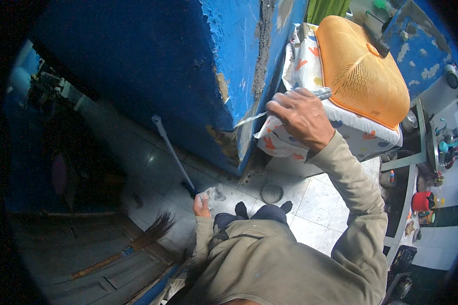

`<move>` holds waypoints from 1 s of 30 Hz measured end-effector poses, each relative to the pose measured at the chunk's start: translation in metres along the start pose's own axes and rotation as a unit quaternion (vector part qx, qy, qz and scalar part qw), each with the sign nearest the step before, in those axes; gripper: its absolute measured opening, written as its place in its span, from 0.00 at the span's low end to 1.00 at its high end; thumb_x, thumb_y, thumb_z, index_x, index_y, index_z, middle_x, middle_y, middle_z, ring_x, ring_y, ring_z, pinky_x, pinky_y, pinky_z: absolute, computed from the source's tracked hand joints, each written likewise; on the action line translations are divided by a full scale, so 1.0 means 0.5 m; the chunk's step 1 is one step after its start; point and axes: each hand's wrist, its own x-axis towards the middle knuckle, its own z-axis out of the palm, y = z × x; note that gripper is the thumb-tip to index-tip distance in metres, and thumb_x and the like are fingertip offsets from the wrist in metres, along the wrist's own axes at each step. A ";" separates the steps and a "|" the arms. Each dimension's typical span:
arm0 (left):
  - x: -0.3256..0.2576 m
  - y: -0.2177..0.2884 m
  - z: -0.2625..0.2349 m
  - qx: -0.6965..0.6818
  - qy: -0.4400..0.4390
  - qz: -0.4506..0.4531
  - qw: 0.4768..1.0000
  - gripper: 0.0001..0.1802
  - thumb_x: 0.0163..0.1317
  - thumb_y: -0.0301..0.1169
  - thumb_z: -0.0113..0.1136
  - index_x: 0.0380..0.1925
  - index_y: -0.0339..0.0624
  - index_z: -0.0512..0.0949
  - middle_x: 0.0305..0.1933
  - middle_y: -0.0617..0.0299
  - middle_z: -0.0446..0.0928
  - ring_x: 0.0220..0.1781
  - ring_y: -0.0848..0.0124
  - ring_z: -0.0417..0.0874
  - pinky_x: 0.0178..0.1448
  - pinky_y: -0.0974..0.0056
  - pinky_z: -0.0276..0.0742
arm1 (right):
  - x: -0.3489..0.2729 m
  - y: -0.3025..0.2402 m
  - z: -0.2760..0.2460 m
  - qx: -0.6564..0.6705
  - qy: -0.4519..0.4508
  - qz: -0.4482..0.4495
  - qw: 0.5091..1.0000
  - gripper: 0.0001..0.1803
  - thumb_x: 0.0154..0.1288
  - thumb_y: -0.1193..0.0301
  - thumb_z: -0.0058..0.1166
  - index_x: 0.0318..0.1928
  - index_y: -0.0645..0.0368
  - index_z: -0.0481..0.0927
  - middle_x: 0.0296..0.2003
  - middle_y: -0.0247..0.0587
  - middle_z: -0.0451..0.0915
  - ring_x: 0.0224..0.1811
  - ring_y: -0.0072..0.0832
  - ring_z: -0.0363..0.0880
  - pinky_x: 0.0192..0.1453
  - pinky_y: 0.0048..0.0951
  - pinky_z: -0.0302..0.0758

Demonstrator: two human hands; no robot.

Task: The person applies plaster to a damaged blue wall using a trowel and a hawk. They repeatedly scoop plaster from a bucket and smooth it onto the wall surface.

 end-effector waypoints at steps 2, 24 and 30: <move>-0.001 -0.007 -0.005 -0.002 -0.002 0.005 1.000 0.16 0.70 0.37 0.51 0.45 0.33 0.77 0.42 0.54 0.80 0.43 0.66 0.78 0.52 0.62 0.73 | -0.012 0.006 -0.012 -0.001 0.007 0.050 0.999 0.08 0.57 0.71 0.56 0.39 0.52 0.75 0.30 0.34 0.75 0.32 0.34 0.78 0.37 0.36 0.73; 0.040 -0.030 0.004 0.016 -0.019 0.025 0.999 0.16 0.70 0.39 0.51 0.40 0.33 0.75 0.36 0.52 0.77 0.39 0.63 0.76 0.47 0.61 0.72 | -0.292 -0.273 0.164 0.535 -0.087 0.436 0.718 0.19 0.63 0.66 0.61 0.49 0.64 0.73 0.35 0.48 0.80 0.32 0.39 0.78 0.39 0.37 0.74; 0.024 -0.031 0.046 0.015 -0.026 0.001 1.000 0.15 0.70 0.38 0.51 0.39 0.33 0.72 0.35 0.51 0.75 0.38 0.62 0.74 0.47 0.60 0.71 | -0.455 -0.316 0.206 0.730 -0.129 0.591 0.318 0.34 0.61 0.72 0.65 0.66 0.63 0.66 0.32 0.29 0.75 0.25 0.14 0.72 0.26 0.18 0.73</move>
